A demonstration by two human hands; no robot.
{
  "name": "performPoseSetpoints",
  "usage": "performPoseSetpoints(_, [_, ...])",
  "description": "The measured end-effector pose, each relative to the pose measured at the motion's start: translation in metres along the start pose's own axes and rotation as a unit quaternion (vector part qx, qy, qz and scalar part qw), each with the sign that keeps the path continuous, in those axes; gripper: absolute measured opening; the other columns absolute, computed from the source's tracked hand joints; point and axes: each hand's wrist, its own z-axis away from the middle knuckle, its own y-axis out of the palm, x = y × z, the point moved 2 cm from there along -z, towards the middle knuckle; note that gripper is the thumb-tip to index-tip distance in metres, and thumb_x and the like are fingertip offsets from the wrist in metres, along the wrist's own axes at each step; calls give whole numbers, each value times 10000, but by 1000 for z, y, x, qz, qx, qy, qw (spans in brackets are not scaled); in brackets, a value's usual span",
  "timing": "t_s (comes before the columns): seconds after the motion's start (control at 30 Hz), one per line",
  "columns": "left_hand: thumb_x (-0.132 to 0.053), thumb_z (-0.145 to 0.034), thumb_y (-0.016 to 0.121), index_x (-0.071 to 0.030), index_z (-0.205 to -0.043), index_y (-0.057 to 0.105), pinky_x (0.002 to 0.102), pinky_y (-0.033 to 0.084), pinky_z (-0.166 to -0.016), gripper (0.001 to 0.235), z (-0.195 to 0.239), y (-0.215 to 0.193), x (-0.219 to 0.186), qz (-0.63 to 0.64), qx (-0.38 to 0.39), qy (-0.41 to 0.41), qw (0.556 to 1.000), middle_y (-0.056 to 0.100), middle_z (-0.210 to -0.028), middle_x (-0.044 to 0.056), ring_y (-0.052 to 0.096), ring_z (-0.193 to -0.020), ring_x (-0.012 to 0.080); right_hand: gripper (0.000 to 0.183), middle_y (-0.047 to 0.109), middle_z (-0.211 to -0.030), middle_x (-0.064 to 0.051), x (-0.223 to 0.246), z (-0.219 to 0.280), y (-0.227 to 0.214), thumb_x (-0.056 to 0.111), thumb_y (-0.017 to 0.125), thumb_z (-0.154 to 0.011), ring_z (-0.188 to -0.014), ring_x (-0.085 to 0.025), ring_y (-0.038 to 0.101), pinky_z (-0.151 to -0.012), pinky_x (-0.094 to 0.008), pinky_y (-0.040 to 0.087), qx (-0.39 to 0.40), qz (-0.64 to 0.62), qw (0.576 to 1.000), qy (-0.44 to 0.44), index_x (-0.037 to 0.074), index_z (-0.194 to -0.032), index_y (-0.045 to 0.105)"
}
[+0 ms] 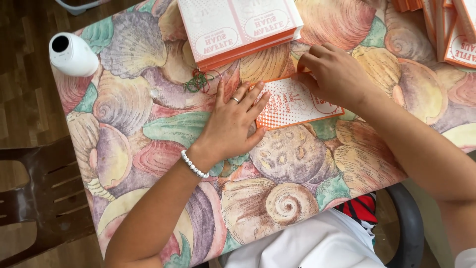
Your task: Manually folding paper bags along pre-scored lines and stacking them on a table.
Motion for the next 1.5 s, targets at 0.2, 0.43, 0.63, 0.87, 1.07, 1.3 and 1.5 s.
performPoseSetpoints(0.2, [-627,-984,530,-131,-1603,245,673,125,-1253,843,-1,1,8,37,-57,11,998,309,-1669,143,353,-1512,297,152,726,-840,-40,-25,5,-22,183,561,-1070,-770,-279,662,-669,-422,538,49,-45,991,112,142,-1050,707])
performPoseSetpoints(0.43, [-451,-1029,650,-98,-1436,532,570,311,-1221,552,-15,-24,54,51,-221,-90,970,530,-1502,154,508,-1362,304,253,305,-822,-2,-86,26,-89,192,521,-981,-783,-182,268,-634,-416,185,-53,-170,875,449,153,-869,297])
performPoseSetpoints(0.63, [-454,-897,804,-93,-1317,695,589,345,-1129,565,-32,-22,116,47,-142,-64,987,648,-1376,162,596,-1256,293,227,483,-943,-53,-101,13,-81,281,614,-1040,-850,-225,423,-653,-441,295,-101,-139,895,412,122,-1014,455])
performPoseSetpoints(0.87, [-328,-1024,705,-239,-1203,771,481,364,-1131,211,-29,16,144,72,-203,-67,974,716,-1294,46,654,-1242,271,304,660,-1062,-109,-107,-16,-63,368,709,-1098,-916,-271,577,-671,-469,404,-140,-114,917,355,86,-1158,612])
performPoseSetpoints(1.07, [-148,-982,732,-98,-1111,787,553,483,-1043,149,-31,-11,123,110,-222,-91,965,769,-1180,101,724,-1123,271,445,595,-1466,-179,15,-114,-56,337,716,-1047,-1254,-381,567,-992,-597,486,-70,-129,988,42,74,-1405,678])
performPoseSetpoints(1.3, [-119,-985,711,-87,-1035,742,413,554,-851,67,-37,-13,113,76,-301,-108,945,787,-932,25,732,-811,178,170,756,-1111,-100,60,-142,-7,147,667,-1057,-1031,-307,681,-670,-446,593,-118,-80,974,-174,80,-1130,806])
performPoseSetpoints(1.5, [-235,-953,788,-75,-1226,624,394,539,-963,356,-33,-2,123,132,-345,-177,912,713,-1200,66,679,-1126,245,57,767,-1008,-74,55,-136,6,33,758,-998,-993,-277,683,-750,-400,574,-175,-165,961,-138,35,-1007,814])
